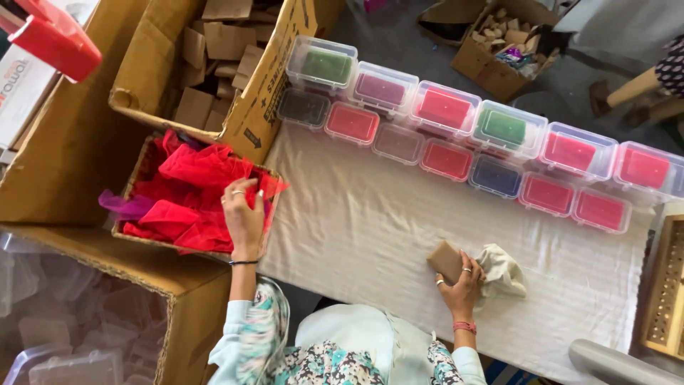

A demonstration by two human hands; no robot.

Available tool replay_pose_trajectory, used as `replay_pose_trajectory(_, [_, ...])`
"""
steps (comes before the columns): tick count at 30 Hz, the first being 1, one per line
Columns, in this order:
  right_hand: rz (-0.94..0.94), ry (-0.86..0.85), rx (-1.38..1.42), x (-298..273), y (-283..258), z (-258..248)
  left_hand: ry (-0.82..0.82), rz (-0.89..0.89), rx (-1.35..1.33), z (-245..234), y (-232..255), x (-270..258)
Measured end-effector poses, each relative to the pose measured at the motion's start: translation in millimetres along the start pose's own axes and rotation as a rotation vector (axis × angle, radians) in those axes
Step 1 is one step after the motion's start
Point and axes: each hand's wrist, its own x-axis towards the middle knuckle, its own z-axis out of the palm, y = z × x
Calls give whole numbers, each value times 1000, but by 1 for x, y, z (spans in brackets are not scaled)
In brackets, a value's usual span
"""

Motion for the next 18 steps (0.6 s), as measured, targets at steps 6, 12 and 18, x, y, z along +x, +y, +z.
replay_pose_trajectory(6, [27, -61, 18, 0, 6, -2, 142, 3, 190, 18, -12, 3])
replay_pose_trajectory(12, [27, -54, 11, 0, 4, -1, 490, -120, 250, 52, -83, 34])
replay_pose_trajectory(18, [4, -73, 23, 0, 10, -2, 214, -467, 353, 11, -84, 64])
